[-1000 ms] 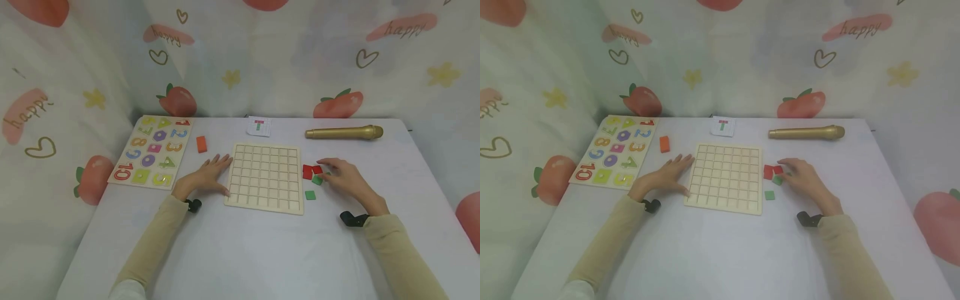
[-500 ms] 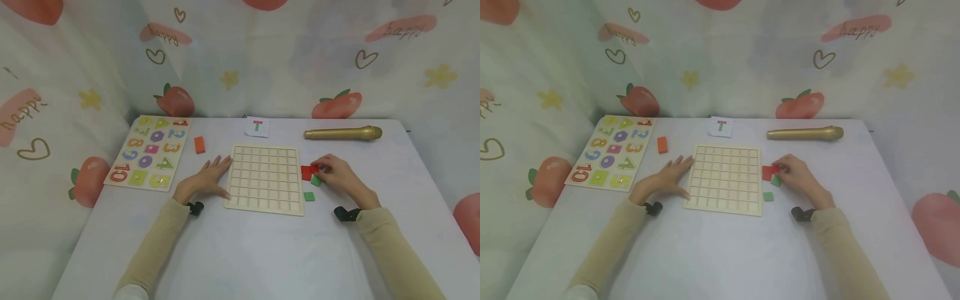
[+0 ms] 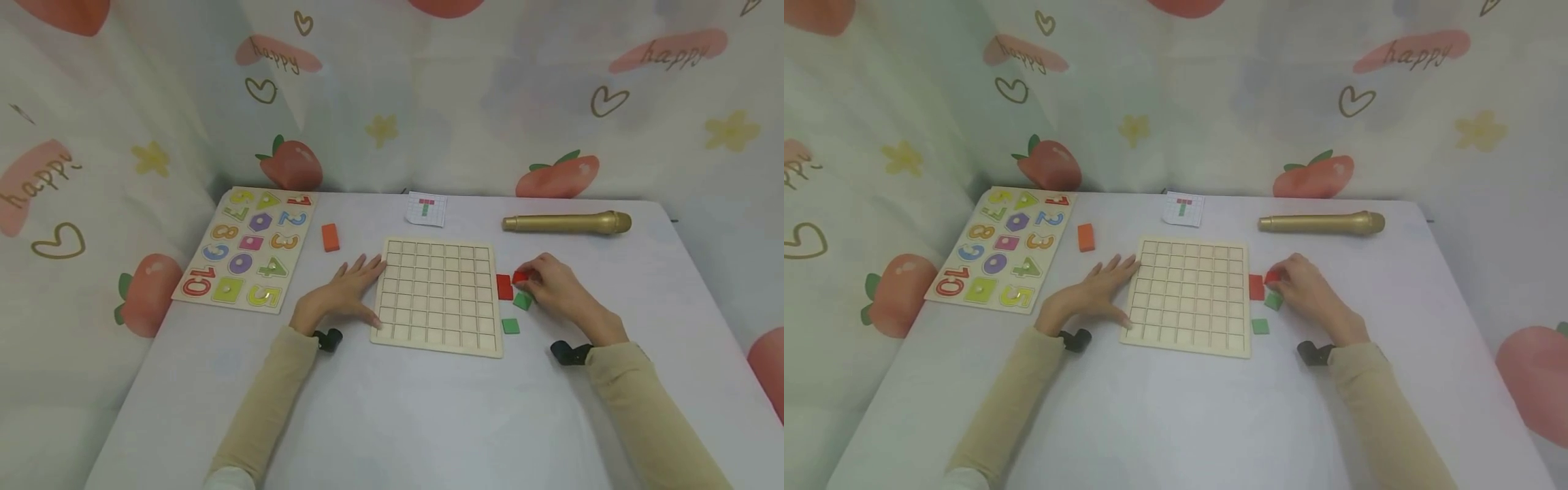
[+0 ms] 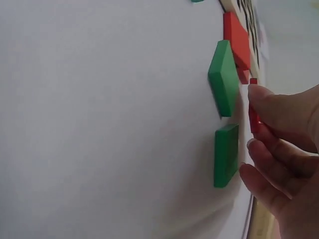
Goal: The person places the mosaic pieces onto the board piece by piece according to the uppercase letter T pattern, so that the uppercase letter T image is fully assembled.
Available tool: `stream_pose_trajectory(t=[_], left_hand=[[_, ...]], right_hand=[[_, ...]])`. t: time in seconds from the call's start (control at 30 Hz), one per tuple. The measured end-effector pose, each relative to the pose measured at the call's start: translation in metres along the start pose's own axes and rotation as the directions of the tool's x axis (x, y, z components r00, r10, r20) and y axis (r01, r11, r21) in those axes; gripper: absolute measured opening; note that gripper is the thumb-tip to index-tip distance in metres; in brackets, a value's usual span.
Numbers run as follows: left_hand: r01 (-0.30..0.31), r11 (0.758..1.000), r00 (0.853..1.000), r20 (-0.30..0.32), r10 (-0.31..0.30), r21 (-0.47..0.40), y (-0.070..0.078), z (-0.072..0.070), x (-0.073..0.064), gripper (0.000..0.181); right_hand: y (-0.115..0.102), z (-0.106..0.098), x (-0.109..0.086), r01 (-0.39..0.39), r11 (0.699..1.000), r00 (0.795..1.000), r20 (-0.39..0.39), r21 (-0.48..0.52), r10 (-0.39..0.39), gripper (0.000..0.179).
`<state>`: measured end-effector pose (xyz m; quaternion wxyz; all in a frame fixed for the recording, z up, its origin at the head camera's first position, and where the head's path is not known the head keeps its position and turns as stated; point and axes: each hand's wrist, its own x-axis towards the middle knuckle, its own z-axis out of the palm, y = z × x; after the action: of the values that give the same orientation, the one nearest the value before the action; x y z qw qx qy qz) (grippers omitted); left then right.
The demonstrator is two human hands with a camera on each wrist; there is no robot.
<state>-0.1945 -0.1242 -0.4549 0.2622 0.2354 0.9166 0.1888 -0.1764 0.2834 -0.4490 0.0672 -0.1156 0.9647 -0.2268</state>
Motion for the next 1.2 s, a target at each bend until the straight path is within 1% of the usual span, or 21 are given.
stream_pose_trajectory(t=[0.13,0.27,0.47,0.6,0.73,0.97,1.13,1.2], left_hand=[[-0.001,1.0,1.0,0.003,0.001,0.008,0.0,0.002,-0.001,0.127],[-0.006,1.0,1.0,0.006,0.006,0.005,-0.001,0.005,-0.002,0.126],[-0.02,0.999,1.0,0.007,0.021,-0.031,0.001,0.008,0.0,0.125],[-0.02,0.998,1.0,0.007,0.02,-0.055,0.001,0.008,0.001,0.127],[-0.009,0.998,1.0,-0.007,0.009,-0.068,0.001,0.008,0.002,0.128],[0.01,0.996,1.0,-0.011,-0.011,-0.09,0.0,0.007,0.001,0.129],[0.017,0.995,1.0,-0.016,-0.018,-0.1,0.001,0.006,-0.001,0.13],[0.019,0.995,1.0,-0.019,-0.021,-0.102,0.001,0.005,-0.001,0.13]], right_hand=[[-0.006,0.0,0.004,0.011,1.0,1.0,-0.015,0.029,-0.011,0.03],[-0.013,0.006,0.011,0.032,0.998,0.999,-0.03,0.058,-0.03,0.03],[-0.024,0.016,0.021,0.076,0.994,0.996,-0.06,0.079,-0.071,0.031],[-0.032,0.021,0.028,0.111,0.989,0.993,-0.061,0.095,-0.106,0.031],[-0.04,0.024,0.039,0.141,0.982,0.989,-0.059,0.122,-0.134,0.03],[-0.056,0.032,0.058,0.166,0.977,0.986,-0.042,0.134,-0.162,0.029],[-0.067,0.035,0.067,0.2,0.968,0.98,-0.046,0.154,-0.195,0.027],[-0.071,0.036,0.071,0.203,0.965,0.979,-0.035,0.166,-0.2,0.028]])
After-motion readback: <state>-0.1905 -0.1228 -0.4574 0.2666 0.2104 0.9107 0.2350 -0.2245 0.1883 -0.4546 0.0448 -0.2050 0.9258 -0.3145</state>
